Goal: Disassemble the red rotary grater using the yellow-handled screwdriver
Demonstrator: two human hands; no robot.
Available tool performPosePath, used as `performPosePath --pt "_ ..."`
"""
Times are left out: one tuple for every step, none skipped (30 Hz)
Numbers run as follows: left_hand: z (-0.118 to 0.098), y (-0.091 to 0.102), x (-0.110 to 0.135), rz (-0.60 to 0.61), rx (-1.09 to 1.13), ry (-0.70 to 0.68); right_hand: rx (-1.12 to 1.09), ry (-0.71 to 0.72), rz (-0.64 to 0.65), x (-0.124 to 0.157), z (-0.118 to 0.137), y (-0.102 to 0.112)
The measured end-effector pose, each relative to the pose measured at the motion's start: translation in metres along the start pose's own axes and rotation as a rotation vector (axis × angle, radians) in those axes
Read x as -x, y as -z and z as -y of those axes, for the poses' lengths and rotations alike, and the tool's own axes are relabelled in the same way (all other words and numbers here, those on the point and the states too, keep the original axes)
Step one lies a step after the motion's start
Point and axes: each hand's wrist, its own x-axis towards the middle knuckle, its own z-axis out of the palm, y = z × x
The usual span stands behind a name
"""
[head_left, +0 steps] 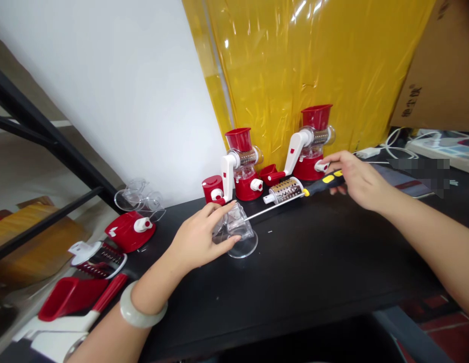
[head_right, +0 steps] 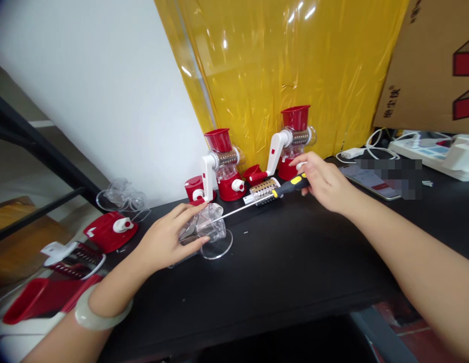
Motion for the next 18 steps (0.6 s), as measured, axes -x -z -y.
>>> performPosePath --pt "0.000 0.000 0.000 -0.004 -0.001 0.000 0.130 -0.006 -0.006 0.000 -0.001 0.001" --pt "0.000 0.000 0.000 -0.007 -0.002 0.000 0.208 0.000 -0.012 0.000 -0.002 0.001" --pt "-0.001 0.001 0.000 -0.010 -0.002 -0.001 0.227 0.019 -0.020 -0.001 -0.002 0.001" --pt "-0.001 0.001 0.000 -0.012 -0.003 -0.002 0.193 0.047 -0.039 -0.001 -0.002 0.001" --pt "-0.001 0.001 0.000 -0.011 -0.003 -0.003 0.123 0.073 -0.049 -0.002 -0.001 0.001" --pt "-0.001 0.001 0.000 -0.011 -0.003 -0.005 0.030 0.101 -0.051 -0.003 0.000 0.000" --pt "-0.001 0.001 0.000 -0.012 -0.002 -0.006 -0.069 0.123 -0.052 -0.003 0.001 0.000" --pt "-0.001 0.001 0.000 -0.011 -0.002 -0.005 -0.166 0.132 -0.057 -0.004 0.003 -0.001" --pt "-0.001 0.001 0.000 -0.010 -0.002 -0.003 -0.260 0.124 -0.065 -0.004 0.006 -0.002" --pt "-0.001 0.001 0.000 -0.008 -0.003 -0.001 -0.356 0.107 -0.073 -0.004 0.009 -0.003" --pt "-0.001 0.001 0.000 -0.006 -0.004 -0.001 -0.455 0.083 -0.081 -0.004 0.012 -0.004" --pt "-0.001 0.001 0.000 -0.004 -0.005 0.000 -0.548 0.051 -0.084 -0.004 0.015 -0.005" --pt "-0.001 0.001 0.000 -0.003 -0.006 0.000 -0.624 0.014 -0.082 -0.004 0.017 -0.007" --pt "-0.001 0.001 0.000 -0.005 -0.005 -0.001 -0.676 -0.022 -0.078 -0.003 0.019 -0.008" --pt "-0.001 0.001 0.000 -0.007 -0.004 -0.002 -0.692 -0.060 -0.072 -0.003 0.019 -0.008" --pt "-0.001 0.001 0.000 -0.008 -0.002 -0.002 -0.655 -0.099 -0.065 -0.003 0.019 -0.008" --pt "-0.001 0.001 0.000 -0.007 -0.001 0.001 -0.557 -0.132 -0.051 -0.003 0.018 -0.007" --pt "-0.001 0.001 0.000 -0.006 0.000 0.004 -0.412 -0.146 -0.031 -0.002 0.016 -0.006"
